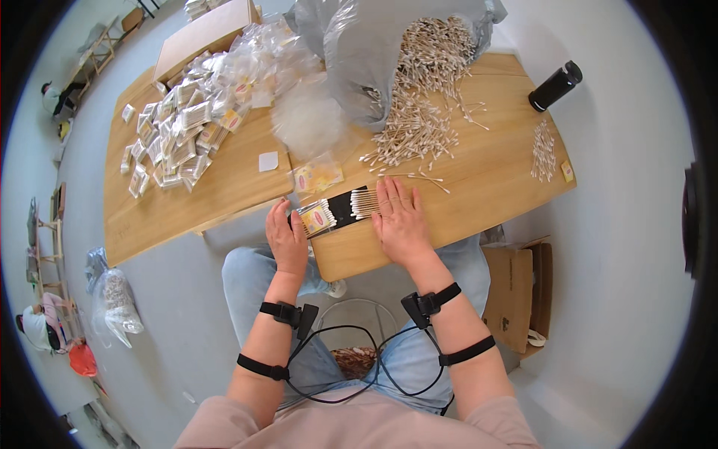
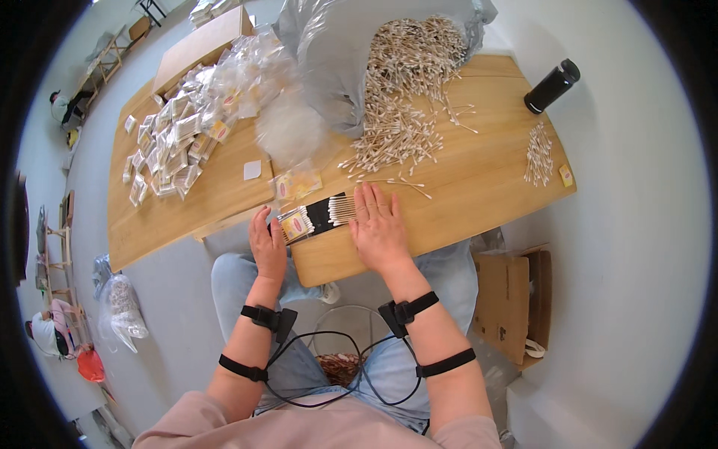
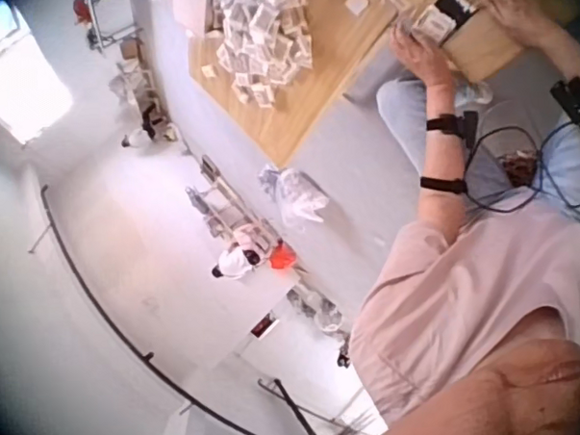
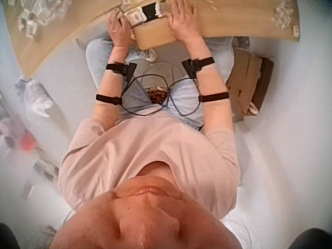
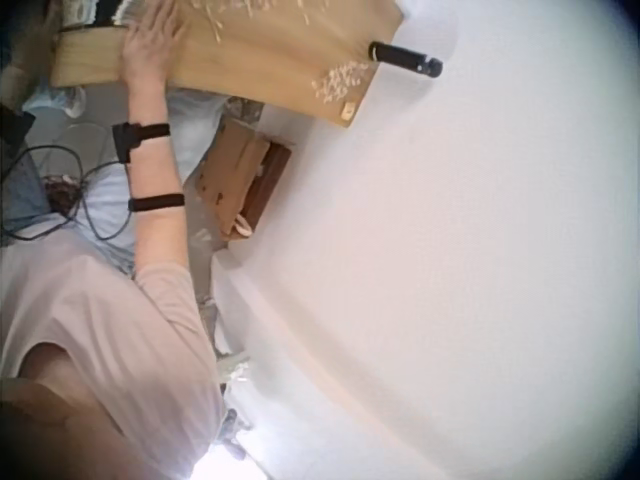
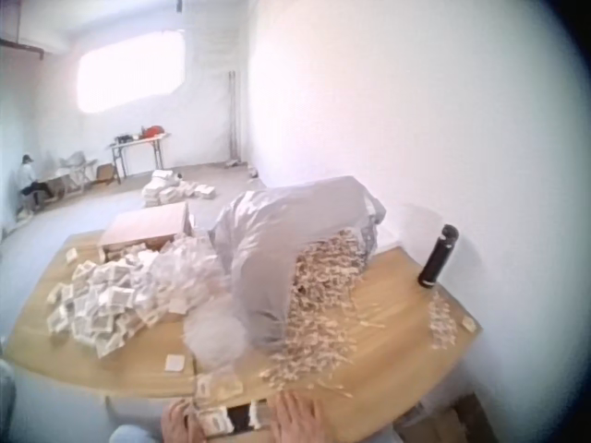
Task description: The recorder is organizing and packaging small white components into plastic bags on a low wooden table.
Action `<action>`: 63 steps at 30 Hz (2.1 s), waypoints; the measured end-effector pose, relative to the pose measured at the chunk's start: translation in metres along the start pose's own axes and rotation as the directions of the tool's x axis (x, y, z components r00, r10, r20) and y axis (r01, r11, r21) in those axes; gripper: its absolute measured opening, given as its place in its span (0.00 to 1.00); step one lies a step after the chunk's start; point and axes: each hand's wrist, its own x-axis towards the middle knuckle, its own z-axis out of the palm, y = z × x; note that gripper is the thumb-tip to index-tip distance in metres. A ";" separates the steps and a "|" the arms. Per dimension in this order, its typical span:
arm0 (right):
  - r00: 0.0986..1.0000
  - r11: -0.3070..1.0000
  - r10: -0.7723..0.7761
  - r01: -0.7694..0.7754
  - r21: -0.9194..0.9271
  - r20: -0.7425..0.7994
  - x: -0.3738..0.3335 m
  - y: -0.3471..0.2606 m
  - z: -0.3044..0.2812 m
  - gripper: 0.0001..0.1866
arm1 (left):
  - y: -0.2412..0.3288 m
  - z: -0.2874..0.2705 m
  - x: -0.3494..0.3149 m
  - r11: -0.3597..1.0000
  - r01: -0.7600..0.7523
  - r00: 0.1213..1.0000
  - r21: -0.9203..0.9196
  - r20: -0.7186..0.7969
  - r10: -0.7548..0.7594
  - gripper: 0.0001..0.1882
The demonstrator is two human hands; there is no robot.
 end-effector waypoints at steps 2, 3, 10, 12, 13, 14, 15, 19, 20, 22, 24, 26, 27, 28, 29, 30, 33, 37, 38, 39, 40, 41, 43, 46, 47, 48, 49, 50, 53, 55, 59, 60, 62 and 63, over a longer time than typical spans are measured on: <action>1.000 1.000 0.014 -0.014 -0.005 0.004 0.000 0.000 0.004 0.33 | -0.008 0.005 -0.002 0.995 0.087 0.996 -0.052 0.014 -0.087 0.12; 0.999 0.999 0.037 -0.037 -0.012 -0.003 0.000 0.000 0.006 0.33 | -0.012 0.008 -0.002 0.993 0.104 0.995 -0.051 0.009 -0.103 0.12; 0.997 0.998 0.025 -0.020 -0.066 0.069 0.005 -0.003 0.004 0.32 | -0.014 0.016 -0.001 0.833 0.397 0.914 -0.386 0.081 -0.398 0.16; 0.996 0.999 0.000 0.003 -0.036 0.084 0.007 -0.003 0.004 0.33 | -0.012 0.019 0.000 0.792 0.443 0.888 -0.420 0.084 -0.452 0.16; 0.996 0.999 -0.015 0.018 -0.041 0.090 0.010 -0.005 0.006 0.33 | -0.013 0.020 0.002 0.779 0.448 0.883 -0.437 0.083 -0.461 0.17; 0.995 0.998 -0.046 0.049 -0.033 0.088 0.012 -0.006 0.008 0.33 | -0.014 0.021 0.003 0.767 0.452 0.879 -0.455 0.082 -0.469 0.18; 0.994 0.997 -0.075 0.078 -0.023 0.085 0.015 -0.007 0.009 0.33 | -0.014 0.021 0.003 0.762 0.457 0.874 -0.459 0.075 -0.479 0.18; 0.983 0.990 -0.142 0.144 -0.006 0.113 0.022 -0.016 0.008 0.33 | -0.013 0.021 0.005 0.754 0.507 0.854 -0.418 0.123 -0.506 0.21; 0.981 0.988 -0.150 0.153 -0.012 0.122 0.022 -0.016 0.008 0.33 | -0.013 0.021 0.005 0.761 0.500 0.858 -0.413 0.117 -0.500 0.22; 0.978 0.986 -0.161 0.165 -0.017 0.132 0.022 -0.017 0.005 0.33 | -0.013 0.021 0.005 0.755 0.514 0.850 -0.407 0.121 -0.513 0.23; 0.972 0.981 -0.190 0.192 -0.002 0.140 0.022 -0.015 0.003 0.34 | -0.011 0.021 0.005 0.749 0.528 0.842 -0.400 0.128 -0.524 0.24; 0.969 0.979 -0.201 0.203 0.002 0.141 0.022 -0.013 0.002 0.34 | -0.010 0.020 0.006 0.744 0.527 0.843 -0.411 0.139 -0.520 0.24; 0.967 0.977 -0.211 0.212 0.007 0.140 0.022 -0.013 0.002 0.34 | -0.010 0.020 0.007 0.742 0.528 0.842 -0.412 0.139 -0.522 0.24; 0.967 0.977 -0.213 0.214 0.007 0.142 0.023 -0.013 0.002 0.34 | -0.010 0.021 0.007 0.750 0.519 0.846 -0.409 0.123 -0.518 0.25; 0.964 0.974 -0.227 0.228 0.005 0.140 0.024 -0.013 0.002 0.34 | -0.011 0.021 0.008 0.758 0.509 0.851 -0.407 0.107 -0.514 0.25; 0.961 0.970 -0.241 0.243 0.004 0.137 0.024 -0.014 0.002 0.34 | -0.011 0.022 0.007 0.757 0.511 0.850 -0.406 0.107 -0.516 0.25; 0.956 0.964 -0.261 0.265 -0.010 0.135 0.025 -0.018 0.005 0.34 | -0.008 0.022 0.008 0.742 0.524 0.840 -0.419 0.110 -0.531 0.26; 0.954 0.961 -0.274 0.277 -0.012 0.120 0.021 -0.029 0.009 0.35 | -0.005 0.022 0.009 0.712 0.532 0.828 -0.458 0.104 -0.551 0.26; 0.959 0.964 -0.262 0.264 -0.007 0.109 0.020 -0.033 0.010 0.35 | -0.007 0.023 0.008 0.698 0.537 0.821 -0.474 0.104 -0.562 0.26; 0.963 0.968 -0.250 0.252 -0.002 0.098 0.019 -0.036 0.011 0.35 | -0.008 0.024 0.007 0.698 0.537 0.821 -0.474 0.102 -0.562 0.26; 0.963 0.968 -0.251 0.252 -0.003 0.098 0.019 -0.039 0.011 0.35 | -0.008 0.024 0.007 0.691 0.537 0.818 -0.484 0.099 -0.567 0.27; 0.968 0.973 -0.230 0.231 0.003 0.098 0.019 -0.042 0.011 0.35 | -0.007 0.025 0.007 0.684 0.537 0.815 -0.494 0.095 -0.572 0.27; 0.973 0.978 -0.209 0.209 0.007 0.098 0.018 -0.047 0.012 0.35 | -0.008 0.025 0.007 0.685 0.539 0.814 -0.491 0.094 -0.573 0.27; 0.975 0.980 -0.198 0.198 0.012 0.098 0.018 -0.054 0.015 0.35 | -0.007 0.024 0.007 0.687 0.543 0.813 -0.482 0.095 -0.575 0.26; 0.974 0.978 -0.209 0.208 0.025 0.093 0.018 -0.056 0.015 0.36 | -0.007 0.023 0.007 0.689 0.545 0.812 -0.478 0.096 -0.576 0.26; 0.972 0.975 -0.220 0.217 0.038 0.087 0.019 -0.057 0.016 0.36 | -0.006 0.023 0.008 0.689 0.545 0.812 -0.479 0.096 -0.575 0.26; 0.972 0.975 -0.220 0.217 0.037 0.087 0.020 -0.058 0.014 0.36 | -0.005 0.023 0.008 0.696 0.536 0.818 -0.478 0.089 -0.569 0.26; 0.969 0.975 -0.224 0.222 0.024 0.109 0.020 -0.059 0.011 0.37 | -0.004 0.022 0.008 0.703 0.527 0.823 -0.478 0.082 -0.562 0.25; 0.959 0.969 -0.247 0.244 0.044 0.137 0.021 -0.060 0.007 0.40 | -0.005 0.021 0.009 0.695 0.531 0.821 -0.485 0.092 -0.563 0.25; 0.953 0.963 -0.266 0.258 0.074 0.143 0.022 -0.061 0.006 0.41 | -0.005 0.021 0.008 0.697 0.531 0.821 -0.482 0.090 -0.563 0.25; 0.956 0.952 -0.274 0.254 0.173 0.102 0.023 -0.070 0.008 0.44 | -0.006 0.022 0.008 0.697 0.531 0.820 -0.481 0.084 -0.567 0.25; 0.958 0.951 -0.270 0.250 0.182 0.095 0.023 -0.072 0.008 0.45 | -0.007 0.023 0.008 0.699 0.530 0.820 -0.480 0.082 -0.566 0.25; 0.962 0.952 -0.255 0.234 0.196 0.093 0.025 -0.070 0.010 0.45 | -0.008 0.026 0.008 0.692 0.538 0.814 -0.481 0.083 -0.575 0.25; 0.966 0.954 -0.240 0.217 0.208 0.094 0.027 -0.069 0.011 0.46 | -0.009 0.027 0.008 0.694 0.536 0.815 -0.480 0.080 -0.574 0.25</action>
